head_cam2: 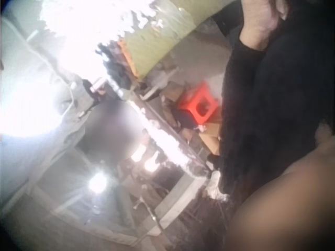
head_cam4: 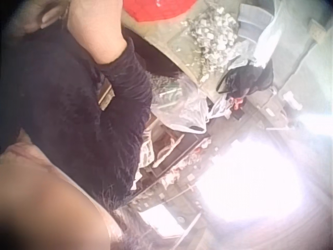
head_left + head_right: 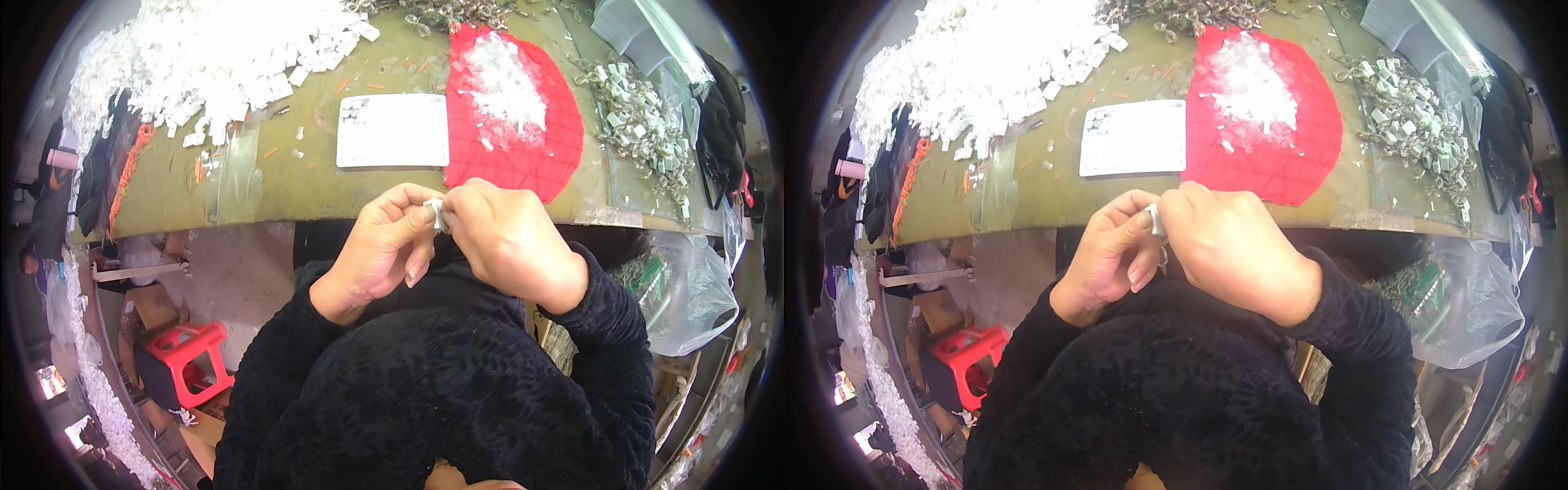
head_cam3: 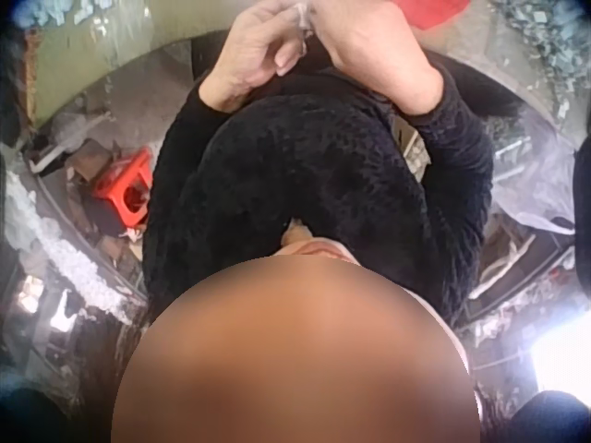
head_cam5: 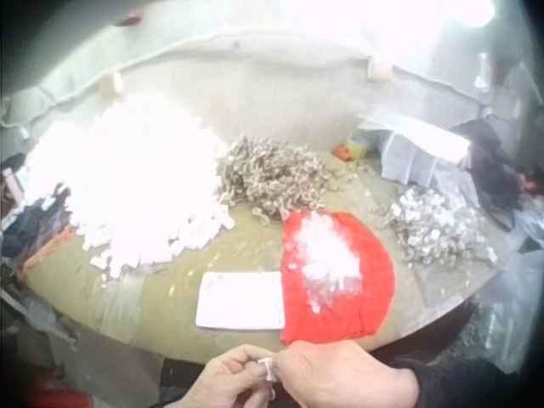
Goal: The person repeatedly picks up small white plastic housings and metal components from a table, inserts the metal parts into the housings, and places the assembled units into a white tray. The person handles the items one at a time.
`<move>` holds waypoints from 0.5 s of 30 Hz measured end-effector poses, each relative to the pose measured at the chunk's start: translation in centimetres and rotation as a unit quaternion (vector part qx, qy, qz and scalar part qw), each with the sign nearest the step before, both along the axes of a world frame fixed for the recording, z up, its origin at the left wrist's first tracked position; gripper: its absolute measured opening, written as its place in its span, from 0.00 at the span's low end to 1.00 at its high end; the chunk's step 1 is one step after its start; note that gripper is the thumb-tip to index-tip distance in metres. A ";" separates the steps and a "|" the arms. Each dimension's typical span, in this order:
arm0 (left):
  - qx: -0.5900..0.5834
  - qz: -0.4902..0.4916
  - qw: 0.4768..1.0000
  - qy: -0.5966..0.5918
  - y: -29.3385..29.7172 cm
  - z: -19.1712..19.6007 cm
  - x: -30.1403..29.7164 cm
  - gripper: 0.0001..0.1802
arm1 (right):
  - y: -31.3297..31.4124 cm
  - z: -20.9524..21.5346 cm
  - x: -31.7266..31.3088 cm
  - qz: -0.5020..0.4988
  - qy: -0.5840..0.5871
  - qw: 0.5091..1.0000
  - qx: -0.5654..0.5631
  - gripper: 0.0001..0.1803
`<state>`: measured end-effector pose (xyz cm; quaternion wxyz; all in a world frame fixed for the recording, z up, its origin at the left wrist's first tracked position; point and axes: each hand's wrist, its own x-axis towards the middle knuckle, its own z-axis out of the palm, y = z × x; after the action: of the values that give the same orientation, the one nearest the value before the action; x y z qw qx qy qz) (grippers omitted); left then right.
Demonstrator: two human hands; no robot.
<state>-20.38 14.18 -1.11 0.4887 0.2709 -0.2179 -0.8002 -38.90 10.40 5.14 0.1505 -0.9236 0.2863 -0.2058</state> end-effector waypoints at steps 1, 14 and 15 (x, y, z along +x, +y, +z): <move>-0.003 0.008 1.000 -0.008 -0.4 0.5 -0.1 0.11 | -0.1 -0.1 -0.2 -0.011 -0.033 0.999 0.021 0.12; -0.273 0.045 0.739 -0.615 -19.0 5.4 1.7 0.19 | -9.1 3.8 -14.1 -0.422 -0.060 0.846 -0.320 0.21; -0.282 0.039 0.695 -0.660 -21.1 4.9 2.0 0.20 | -8.8 3.4 -14.3 -0.417 -0.105 0.853 -0.295 0.21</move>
<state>-18.35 -6.90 3.80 0.3032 0.5877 -0.6889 -0.2967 -53.24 1.60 8.58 -0.2000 -0.6914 0.5528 -0.4198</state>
